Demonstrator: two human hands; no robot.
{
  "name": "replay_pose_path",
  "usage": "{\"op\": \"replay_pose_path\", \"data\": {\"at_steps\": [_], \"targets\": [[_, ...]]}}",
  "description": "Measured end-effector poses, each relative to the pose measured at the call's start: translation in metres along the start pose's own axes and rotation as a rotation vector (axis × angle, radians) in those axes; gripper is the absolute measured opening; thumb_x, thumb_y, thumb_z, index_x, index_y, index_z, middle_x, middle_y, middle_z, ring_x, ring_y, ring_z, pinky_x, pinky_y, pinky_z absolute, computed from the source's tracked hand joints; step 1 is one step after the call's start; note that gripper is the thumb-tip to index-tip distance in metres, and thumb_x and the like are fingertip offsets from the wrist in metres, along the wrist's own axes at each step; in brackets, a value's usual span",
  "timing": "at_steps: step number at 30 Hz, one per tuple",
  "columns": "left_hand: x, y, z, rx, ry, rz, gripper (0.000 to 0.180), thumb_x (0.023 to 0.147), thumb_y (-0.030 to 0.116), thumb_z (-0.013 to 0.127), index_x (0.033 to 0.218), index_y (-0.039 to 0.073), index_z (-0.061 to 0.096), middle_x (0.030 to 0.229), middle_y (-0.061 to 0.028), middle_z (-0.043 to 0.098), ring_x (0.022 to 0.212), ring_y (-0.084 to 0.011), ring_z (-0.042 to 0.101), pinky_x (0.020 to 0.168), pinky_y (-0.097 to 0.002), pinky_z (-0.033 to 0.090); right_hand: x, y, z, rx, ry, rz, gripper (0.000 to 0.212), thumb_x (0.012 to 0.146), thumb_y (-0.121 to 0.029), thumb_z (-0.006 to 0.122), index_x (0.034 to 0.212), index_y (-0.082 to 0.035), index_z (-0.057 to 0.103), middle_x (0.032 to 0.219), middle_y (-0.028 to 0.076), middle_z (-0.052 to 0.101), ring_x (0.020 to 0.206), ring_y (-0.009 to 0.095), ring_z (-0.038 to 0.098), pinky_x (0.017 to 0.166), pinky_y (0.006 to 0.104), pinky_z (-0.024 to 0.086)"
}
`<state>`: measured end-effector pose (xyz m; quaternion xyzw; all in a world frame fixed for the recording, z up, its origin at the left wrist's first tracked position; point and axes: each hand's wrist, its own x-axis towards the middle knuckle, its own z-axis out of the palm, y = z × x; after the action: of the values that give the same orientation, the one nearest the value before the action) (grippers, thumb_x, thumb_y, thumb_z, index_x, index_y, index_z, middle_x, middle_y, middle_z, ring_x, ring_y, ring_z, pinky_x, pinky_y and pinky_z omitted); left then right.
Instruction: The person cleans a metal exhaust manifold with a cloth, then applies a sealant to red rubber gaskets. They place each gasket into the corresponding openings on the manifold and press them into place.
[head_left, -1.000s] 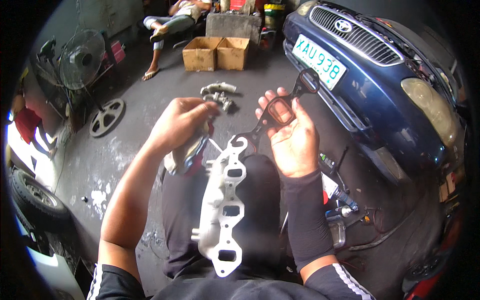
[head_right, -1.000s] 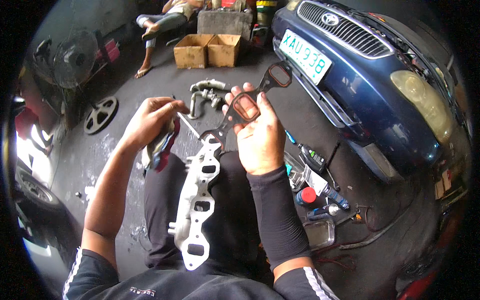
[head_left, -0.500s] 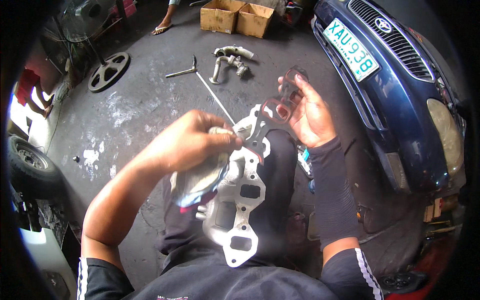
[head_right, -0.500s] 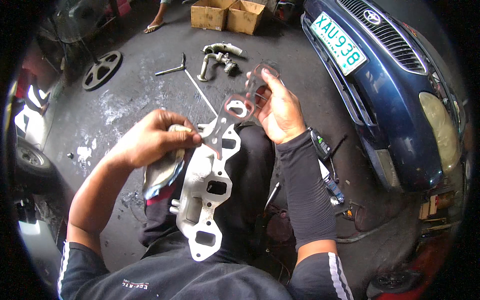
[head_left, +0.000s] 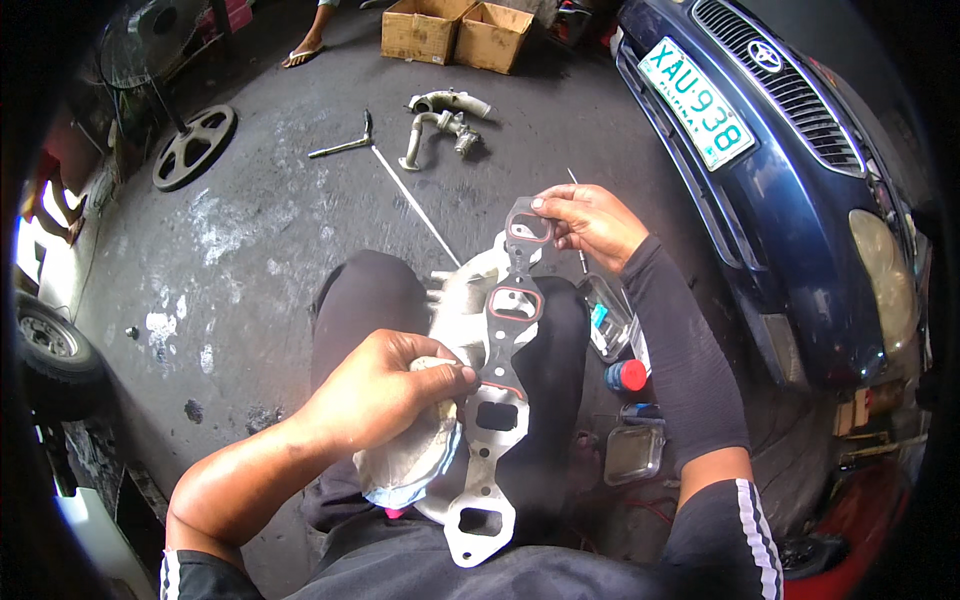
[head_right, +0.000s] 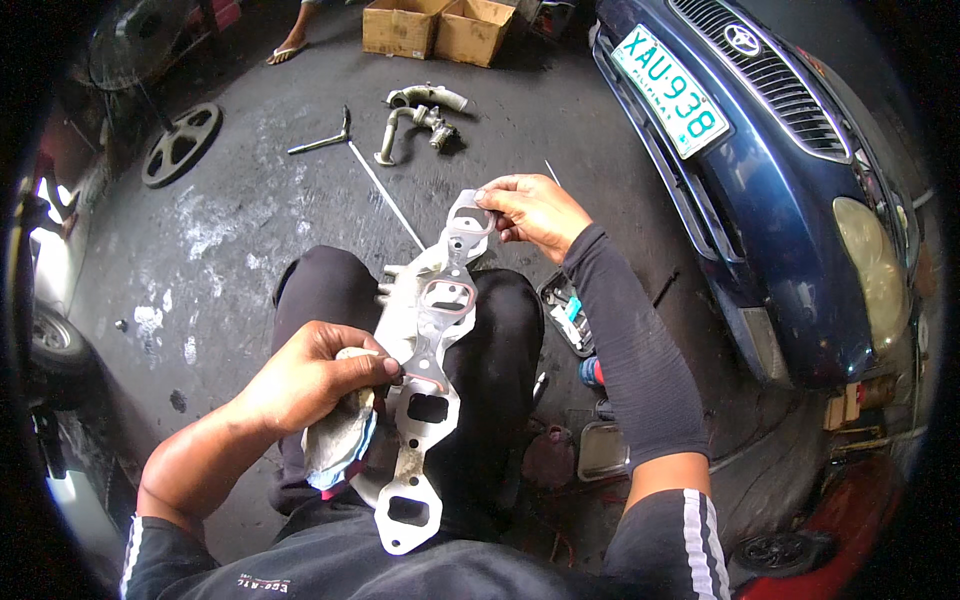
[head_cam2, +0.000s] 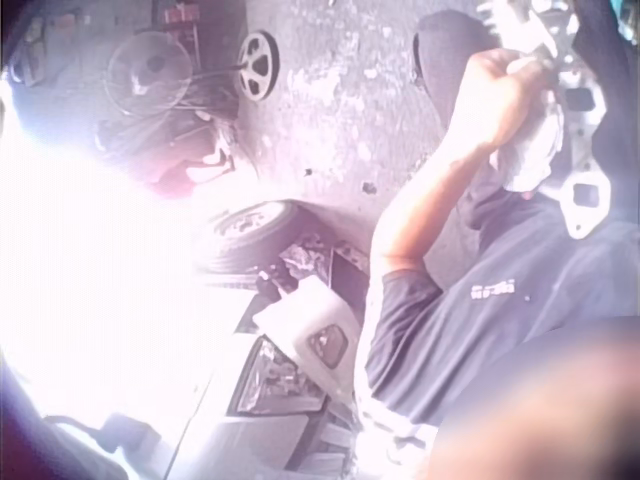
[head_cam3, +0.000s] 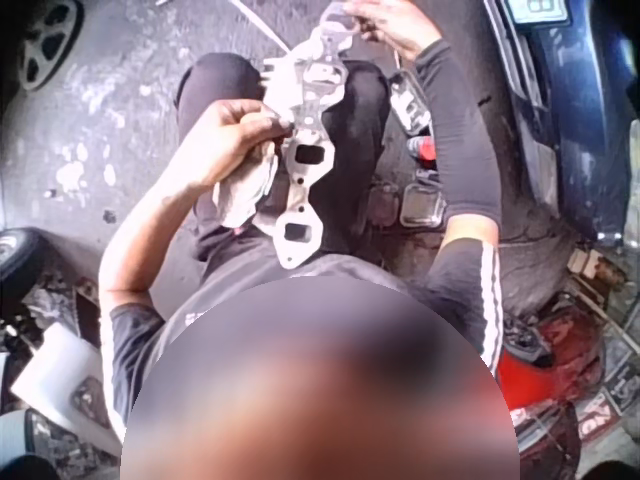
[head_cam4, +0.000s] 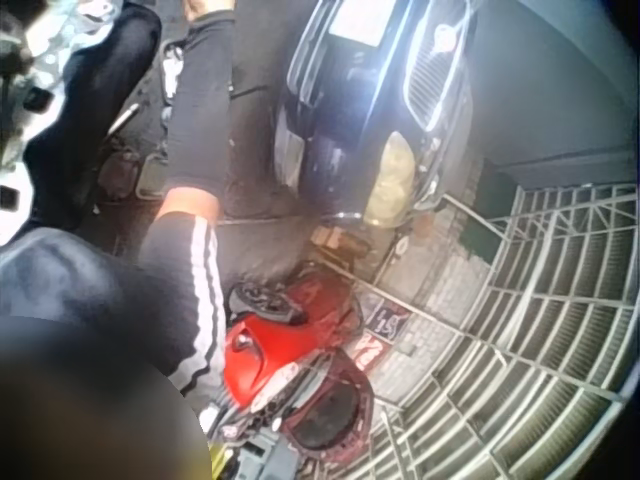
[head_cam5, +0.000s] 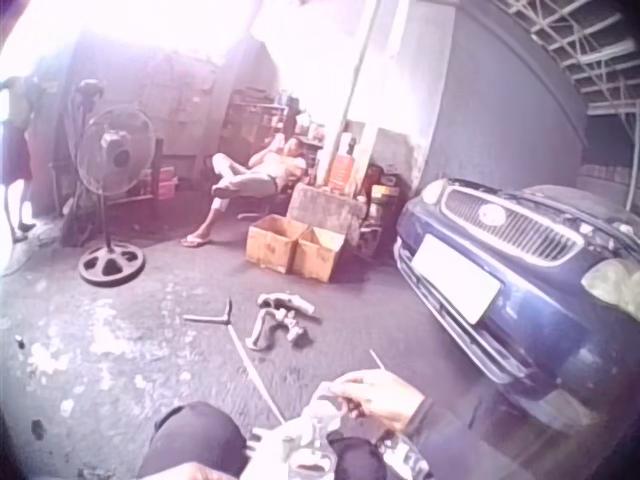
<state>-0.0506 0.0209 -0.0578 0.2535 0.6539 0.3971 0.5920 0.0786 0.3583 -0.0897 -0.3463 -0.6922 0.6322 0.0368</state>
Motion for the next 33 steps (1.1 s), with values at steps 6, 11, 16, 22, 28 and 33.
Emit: {"op": "replay_pose_path", "data": {"at_steps": [6,11,16,22,28,33], "targets": [[0.007,-0.004,-0.002,-0.013,-0.010,0.008,0.025,0.106,0.025,0.080,0.105,0.001,0.083,0.089,-0.0030,0.078,0.081,-0.0092,0.070,0.078,-0.0281,0.055,0.016,-0.004,-0.001,-0.176,-0.006,0.006,0.028,0.104,-0.031,0.083,0.120,-0.009,0.077,0.097,-0.007,0.068,0.082,0.003,0.056,0.071,0.0216,0.047],[0.011,-0.007,-0.003,-0.033,-0.037,-0.012,0.025,0.107,0.024,0.080,0.105,0.000,0.082,0.090,-0.0038,0.079,0.083,-0.0097,0.070,0.080,-0.0284,0.056,0.021,0.000,-0.002,-0.223,-0.020,0.025,0.030,0.103,-0.032,0.084,0.120,-0.009,0.078,0.102,-0.007,0.073,0.081,0.003,0.056,0.071,0.0215,0.046],[0.014,-0.008,-0.001,-0.027,-0.068,-0.025,0.025,0.107,0.025,0.080,0.106,-0.001,0.081,0.091,-0.0041,0.079,0.084,-0.0099,0.071,0.081,-0.0286,0.057,0.021,0.003,-0.003,-0.234,-0.031,0.031,0.032,0.101,-0.032,0.085,0.122,-0.008,0.078,0.106,-0.005,0.077,0.082,0.003,0.056,0.072,0.0217,0.045],[0.018,-0.012,-0.003,0.058,-0.085,-0.029,0.033,0.105,0.035,0.077,0.110,0.003,0.085,0.093,-0.0083,0.083,0.088,-0.0155,0.075,0.086,-0.0337,0.059,0.022,0.005,-0.005,-0.224,-0.040,0.012,0.031,0.101,-0.031,0.084,0.120,-0.008,0.079,0.103,-0.005,0.077,0.080,0.004,0.055,0.071,0.0218,0.045],[0.019,-0.014,-0.003,-0.026,-0.077,-0.028,0.023,0.107,0.021,0.078,0.106,-0.002,0.080,0.093,-0.0056,0.079,0.086,-0.0114,0.072,0.083,-0.0295,0.058,0.023,0.007,-0.009,-0.211,-0.017,0.025,0.022,0.101,-0.026,0.086,0.114,-0.009,0.080,0.095,-0.005,0.076,0.077,0.003,0.060,0.065,0.0206,0.047],[0.019,-0.014,-0.003,-0.006,-0.076,-0.034,0.024,0.106,0.022,0.077,0.106,-0.002,0.080,0.094,-0.0061,0.079,0.087,-0.0123,0.073,0.085,-0.0302,0.058,0.022,0.010,-0.010,-0.205,-0.026,0.028,0.021,0.101,-0.026,0.086,0.113,-0.010,0.081,0.095,-0.005,0.075,0.077,0.003,0.059,0.065,0.0204,0.046]]}}
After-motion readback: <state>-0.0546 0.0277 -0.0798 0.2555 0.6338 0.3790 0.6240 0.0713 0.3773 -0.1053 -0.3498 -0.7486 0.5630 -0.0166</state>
